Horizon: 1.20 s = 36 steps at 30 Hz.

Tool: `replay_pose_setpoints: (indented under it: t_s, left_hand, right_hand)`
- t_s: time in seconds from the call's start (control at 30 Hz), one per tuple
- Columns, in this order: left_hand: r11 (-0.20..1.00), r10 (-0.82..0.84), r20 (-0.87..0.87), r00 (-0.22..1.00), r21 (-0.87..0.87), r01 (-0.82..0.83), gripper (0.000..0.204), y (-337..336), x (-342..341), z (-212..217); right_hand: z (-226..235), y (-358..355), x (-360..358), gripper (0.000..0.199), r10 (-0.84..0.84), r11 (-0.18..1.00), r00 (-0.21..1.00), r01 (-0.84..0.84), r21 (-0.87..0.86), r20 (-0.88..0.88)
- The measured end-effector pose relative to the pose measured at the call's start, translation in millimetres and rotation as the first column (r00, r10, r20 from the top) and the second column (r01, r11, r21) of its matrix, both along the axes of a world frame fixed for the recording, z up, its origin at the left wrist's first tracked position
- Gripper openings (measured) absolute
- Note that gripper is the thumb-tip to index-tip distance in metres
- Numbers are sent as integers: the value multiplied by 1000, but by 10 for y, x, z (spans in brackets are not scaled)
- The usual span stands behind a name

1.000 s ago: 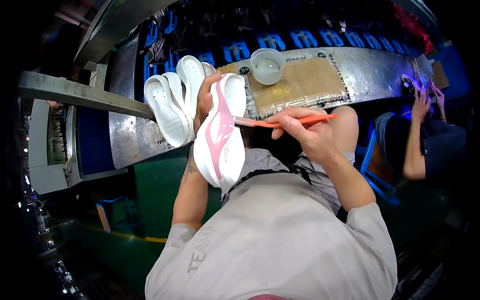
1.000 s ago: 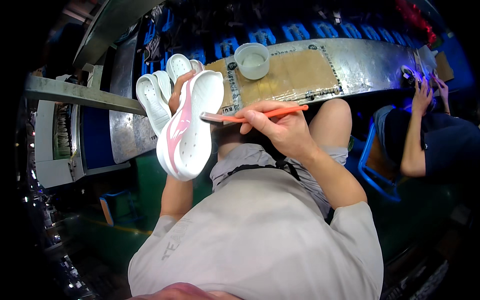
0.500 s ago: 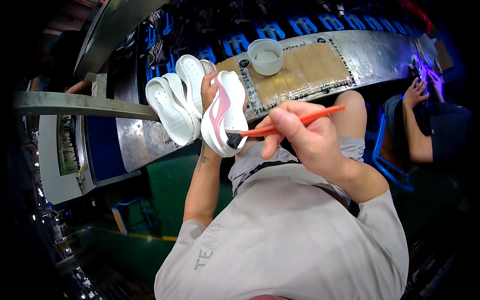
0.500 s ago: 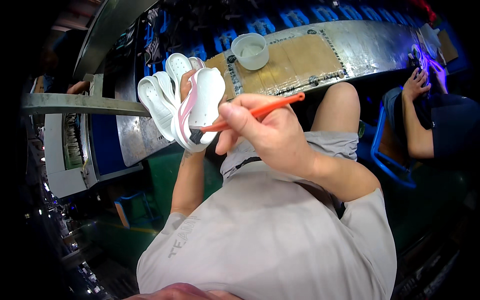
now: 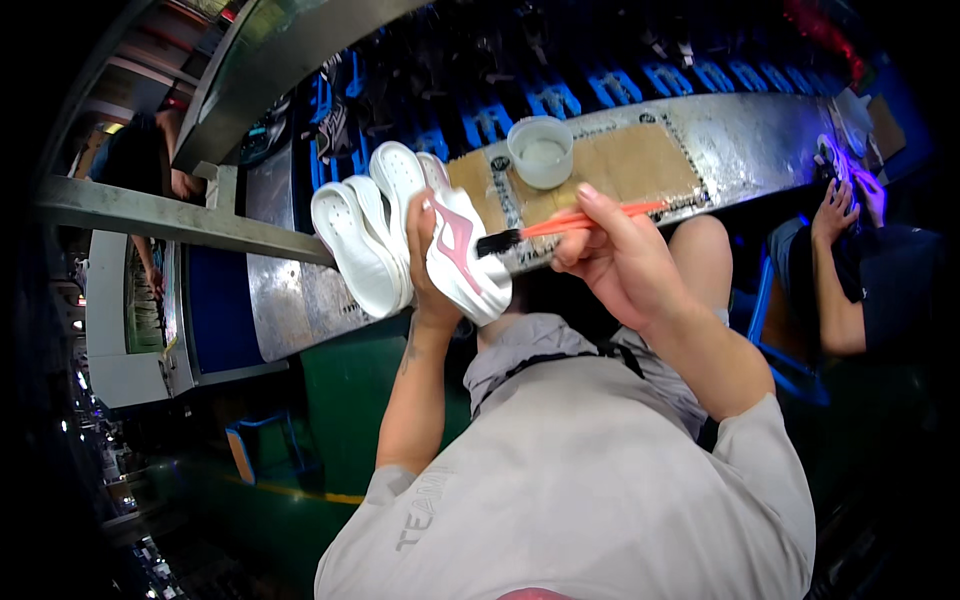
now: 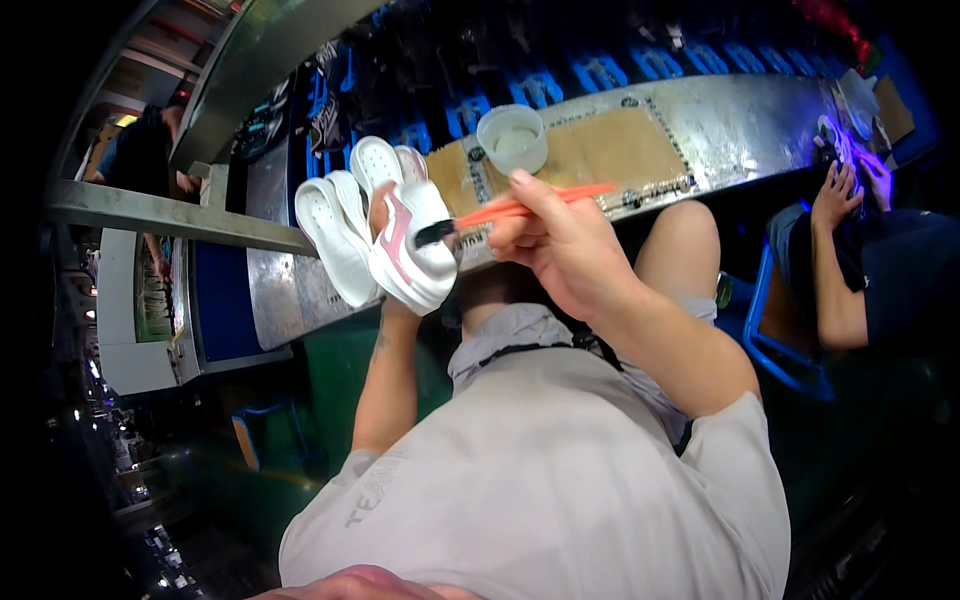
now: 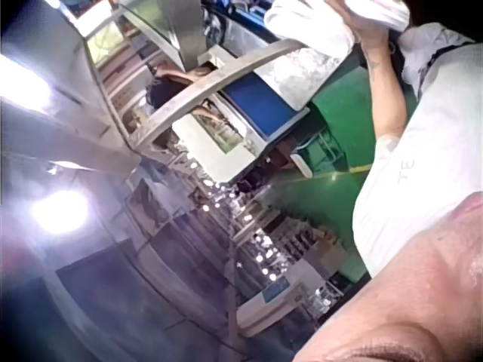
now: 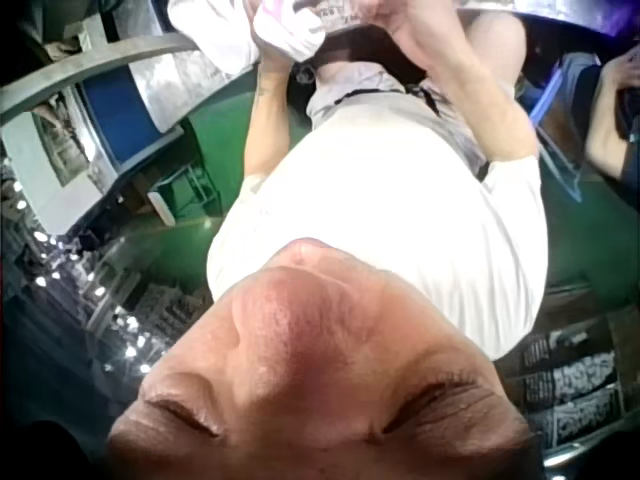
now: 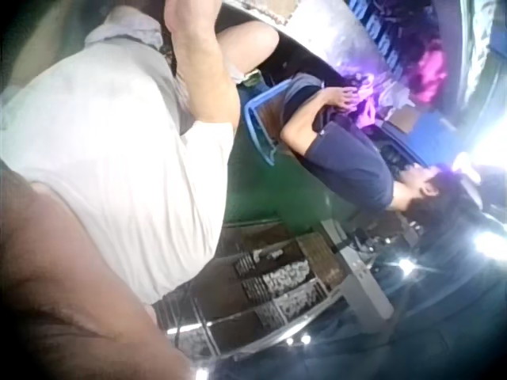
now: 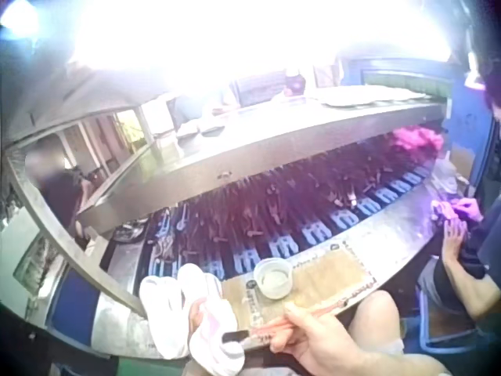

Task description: The person receives shoe soles, applies liquid to each sole using a brush dipped in a small cup, and places the coated shoe soles onto the upper conveyor belt.

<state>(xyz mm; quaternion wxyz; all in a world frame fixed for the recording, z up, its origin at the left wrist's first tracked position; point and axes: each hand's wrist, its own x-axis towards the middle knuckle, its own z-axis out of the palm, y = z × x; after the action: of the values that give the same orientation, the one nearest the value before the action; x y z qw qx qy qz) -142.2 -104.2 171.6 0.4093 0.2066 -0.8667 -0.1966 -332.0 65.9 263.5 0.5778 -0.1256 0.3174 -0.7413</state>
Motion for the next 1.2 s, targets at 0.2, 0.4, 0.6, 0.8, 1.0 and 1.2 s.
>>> replay_pose_setpoints:
  t_s: [0.2, 0.4, 0.6, 0.8, 1.0, 1.2]
  left_hand:
    - [162, -236, -465, 853, 847, 506, 86, 436, 289, 166]
    - [-581, -263, -746, 612, 629, 517, 96, 58, -114, 1128]
    - [-369, -180, -977, 111, 172, 914, 77, -1814, -1296, 2544]
    - [-185, 12, -923, 384, 375, 908, 73, -2530, -1303, 2638]
    - [893, 32, 166, 986, 438, -102, 43, -1401, -388, 1632]
    - [859, 429, 778, 459, -194, -474, 46, -993, -110, 554]
  right_hand:
    - [-607, 402, -356, 32, -137, 989, 990, 138, 44, -35]
    - [-673, 640, -546, 34, -378, 920, 925, 380, 102, -35]
    - [-756, 646, -503, 35, -321, 943, 944, 326, 60, -75]
    - [-946, 623, -503, 36, -245, 968, 962, 251, 32, -121]
    - [-963, 449, -494, 31, -214, 962, 925, 255, 96, -314]
    - [-563, -59, -789, 27, -78, 971, 485, 234, 43, -871]
